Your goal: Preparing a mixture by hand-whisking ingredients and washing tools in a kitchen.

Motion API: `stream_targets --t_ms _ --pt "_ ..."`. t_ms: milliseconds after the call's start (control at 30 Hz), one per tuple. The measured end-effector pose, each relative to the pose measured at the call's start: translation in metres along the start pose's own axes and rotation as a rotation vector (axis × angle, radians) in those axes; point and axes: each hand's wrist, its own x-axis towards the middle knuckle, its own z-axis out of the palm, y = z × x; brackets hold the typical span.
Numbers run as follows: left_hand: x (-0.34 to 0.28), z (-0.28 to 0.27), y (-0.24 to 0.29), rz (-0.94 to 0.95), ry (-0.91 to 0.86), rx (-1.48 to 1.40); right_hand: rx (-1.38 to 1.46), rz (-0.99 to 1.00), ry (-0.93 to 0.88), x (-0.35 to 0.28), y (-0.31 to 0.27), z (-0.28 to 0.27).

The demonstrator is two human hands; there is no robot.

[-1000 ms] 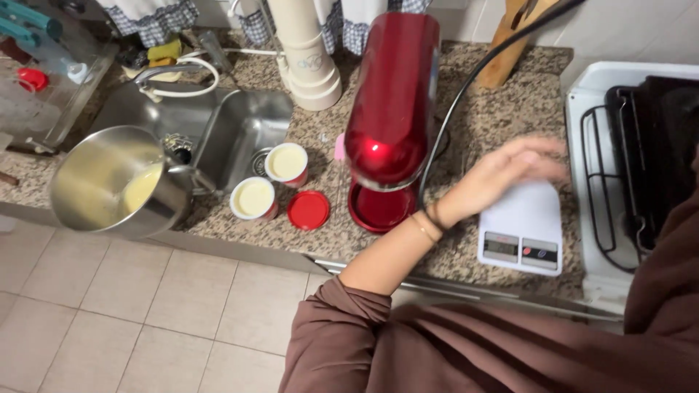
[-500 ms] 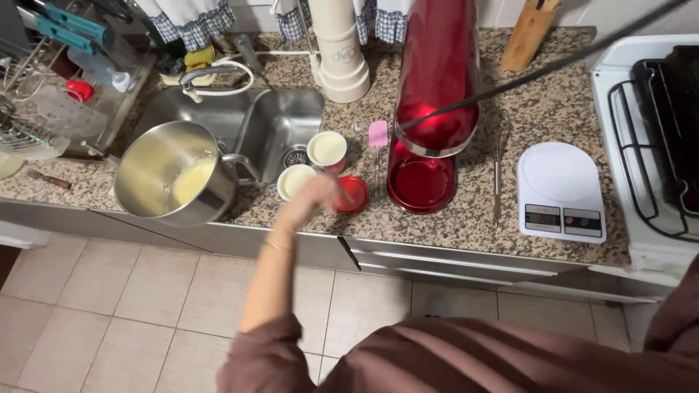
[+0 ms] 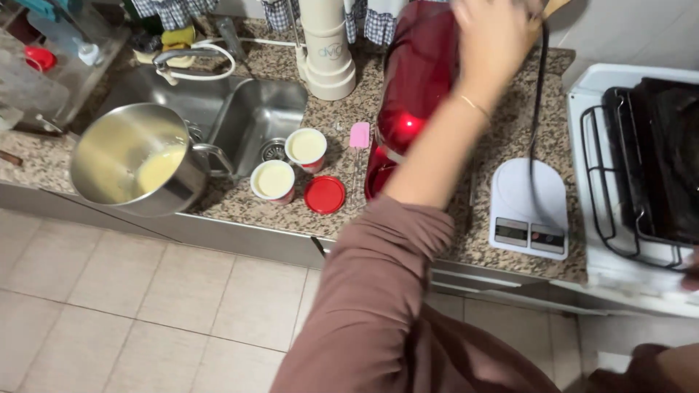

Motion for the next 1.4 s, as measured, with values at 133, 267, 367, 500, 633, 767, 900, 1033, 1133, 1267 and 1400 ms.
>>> stream_targets --t_ms 133,267,367,500,633,767,900,1033,1133,1267,1400 --pt "-0.122 0.056 0.000 -0.009 -0.084 0.065 0.011 0.017 -0.129 0.113 -0.189 0.034" --pt "-0.227 0.048 -0.075 0.319 -0.459 0.097 0.471 0.020 -0.218 0.175 -0.264 0.087" --pt "-0.246 -0.007 -0.105 0.073 -0.341 -0.146 0.771 -0.020 -0.435 0.272 -0.305 0.142" --pt "-0.259 -0.028 -0.199 -0.372 -0.123 -0.657 0.636 -0.286 -0.482 0.382 -0.330 0.207" --pt "-0.236 -0.050 -0.257 -0.825 0.095 -1.168 1.005 -0.247 -0.039 0.477 -0.332 0.186" --pt "-0.119 -0.104 -0.229 -0.896 -0.088 -1.219 1.750 -0.168 0.662 0.494 -0.235 0.108" --pt "-0.067 -0.111 -0.204 -0.660 -0.340 -0.819 1.806 0.072 0.907 0.450 -0.007 0.188" --pt "-0.036 -0.122 -0.166 -0.617 -0.618 -0.703 1.501 0.665 0.634 0.426 0.021 0.262" --pt "-0.026 -0.121 -0.149 -0.799 -0.674 -0.850 0.808 0.751 0.397 0.426 -0.078 0.214" --pt "-0.024 -0.110 -0.151 -0.958 -0.699 -1.032 0.519 0.409 0.457 0.443 -0.182 0.162" --pt "-0.026 -0.108 -0.144 -0.984 -0.693 -1.124 1.083 0.406 0.060 0.457 -0.213 0.165"
